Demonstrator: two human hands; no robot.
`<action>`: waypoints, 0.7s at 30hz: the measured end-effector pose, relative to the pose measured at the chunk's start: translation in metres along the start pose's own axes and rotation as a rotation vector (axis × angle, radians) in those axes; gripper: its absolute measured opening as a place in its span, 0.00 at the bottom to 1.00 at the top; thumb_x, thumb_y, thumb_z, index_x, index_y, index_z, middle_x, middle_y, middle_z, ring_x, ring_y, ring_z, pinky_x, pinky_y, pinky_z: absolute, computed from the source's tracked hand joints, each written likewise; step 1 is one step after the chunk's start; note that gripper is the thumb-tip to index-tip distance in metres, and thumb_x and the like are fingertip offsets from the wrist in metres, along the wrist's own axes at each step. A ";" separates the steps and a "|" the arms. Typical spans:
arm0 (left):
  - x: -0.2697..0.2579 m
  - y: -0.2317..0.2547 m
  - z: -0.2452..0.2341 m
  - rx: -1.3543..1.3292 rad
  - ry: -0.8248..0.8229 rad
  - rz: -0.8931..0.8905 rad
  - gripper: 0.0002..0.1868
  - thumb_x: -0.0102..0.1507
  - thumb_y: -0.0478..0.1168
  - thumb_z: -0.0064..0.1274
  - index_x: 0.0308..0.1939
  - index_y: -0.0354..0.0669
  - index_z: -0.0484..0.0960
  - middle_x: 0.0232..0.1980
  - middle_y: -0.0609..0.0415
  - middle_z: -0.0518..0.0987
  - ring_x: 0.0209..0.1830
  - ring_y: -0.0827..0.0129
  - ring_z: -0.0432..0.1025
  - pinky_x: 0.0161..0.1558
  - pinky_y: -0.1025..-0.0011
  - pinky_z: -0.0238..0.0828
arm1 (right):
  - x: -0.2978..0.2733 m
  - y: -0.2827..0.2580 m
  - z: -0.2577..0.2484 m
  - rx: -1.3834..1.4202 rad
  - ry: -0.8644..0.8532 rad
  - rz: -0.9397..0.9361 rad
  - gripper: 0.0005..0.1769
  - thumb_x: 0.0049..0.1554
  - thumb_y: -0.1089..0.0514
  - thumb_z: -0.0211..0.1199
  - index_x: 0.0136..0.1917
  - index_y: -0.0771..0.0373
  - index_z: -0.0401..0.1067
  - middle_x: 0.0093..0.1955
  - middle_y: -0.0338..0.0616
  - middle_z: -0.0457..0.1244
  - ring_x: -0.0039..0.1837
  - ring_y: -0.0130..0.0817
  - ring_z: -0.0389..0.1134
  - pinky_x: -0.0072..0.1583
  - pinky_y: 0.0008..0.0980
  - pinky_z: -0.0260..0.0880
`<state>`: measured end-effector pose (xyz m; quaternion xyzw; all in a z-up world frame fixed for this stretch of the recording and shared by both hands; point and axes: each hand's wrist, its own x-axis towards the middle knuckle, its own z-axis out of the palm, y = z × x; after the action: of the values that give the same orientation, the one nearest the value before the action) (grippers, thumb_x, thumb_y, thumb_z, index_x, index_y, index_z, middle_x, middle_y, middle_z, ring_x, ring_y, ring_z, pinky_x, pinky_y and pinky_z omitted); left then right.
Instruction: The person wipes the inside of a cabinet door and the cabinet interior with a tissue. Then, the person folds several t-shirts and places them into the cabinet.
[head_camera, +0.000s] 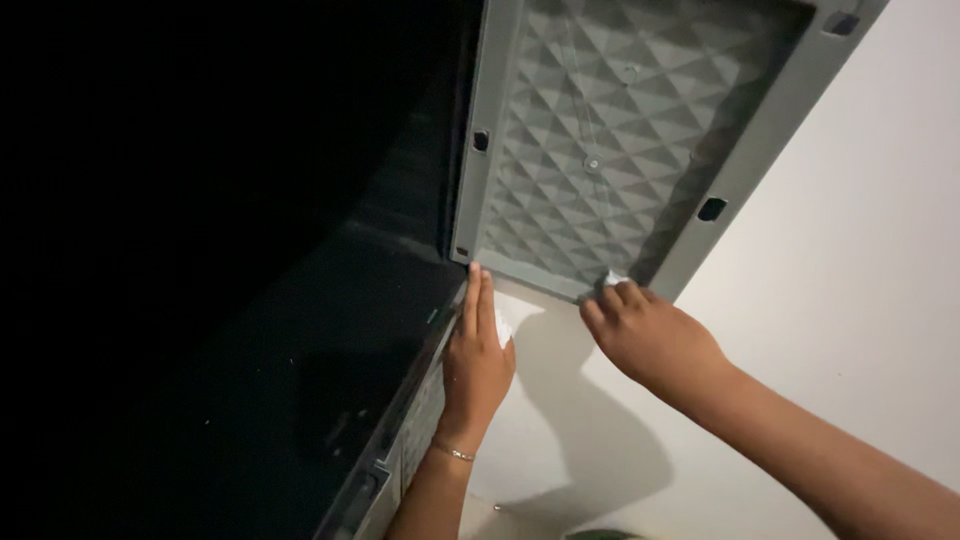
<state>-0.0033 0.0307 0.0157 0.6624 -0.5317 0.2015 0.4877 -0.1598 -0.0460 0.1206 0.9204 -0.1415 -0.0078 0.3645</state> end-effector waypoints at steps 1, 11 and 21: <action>-0.001 0.000 0.000 0.019 -0.014 -0.011 0.40 0.48 0.29 0.54 0.62 0.29 0.52 0.68 0.42 0.52 0.59 0.52 0.62 0.54 0.69 0.64 | -0.003 0.000 0.000 -0.022 0.010 -0.021 0.17 0.43 0.64 0.54 0.48 0.67 0.61 0.45 0.49 0.60 0.51 0.41 0.63 0.48 0.31 0.66; -0.003 0.000 0.004 0.058 0.052 0.008 0.37 0.51 0.31 0.55 0.62 0.30 0.55 0.68 0.45 0.51 0.59 0.53 0.63 0.52 0.70 0.67 | 0.027 -0.011 0.004 0.236 0.288 -0.035 0.14 0.43 0.62 0.54 0.45 0.63 0.62 0.43 0.45 0.58 0.52 0.41 0.61 0.49 0.33 0.66; -0.004 0.002 0.017 0.135 0.041 0.087 0.36 0.49 0.32 0.53 0.58 0.23 0.56 0.63 0.33 0.57 0.48 0.50 0.69 0.46 0.67 0.68 | 0.075 -0.023 0.001 0.628 0.473 0.009 0.09 0.48 0.59 0.53 0.44 0.61 0.61 0.46 0.43 0.58 0.52 0.41 0.61 0.47 0.34 0.66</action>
<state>-0.0103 0.0184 0.0062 0.6658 -0.5350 0.2717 0.4434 -0.0826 -0.0509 0.1111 0.9629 -0.0533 0.2497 0.0875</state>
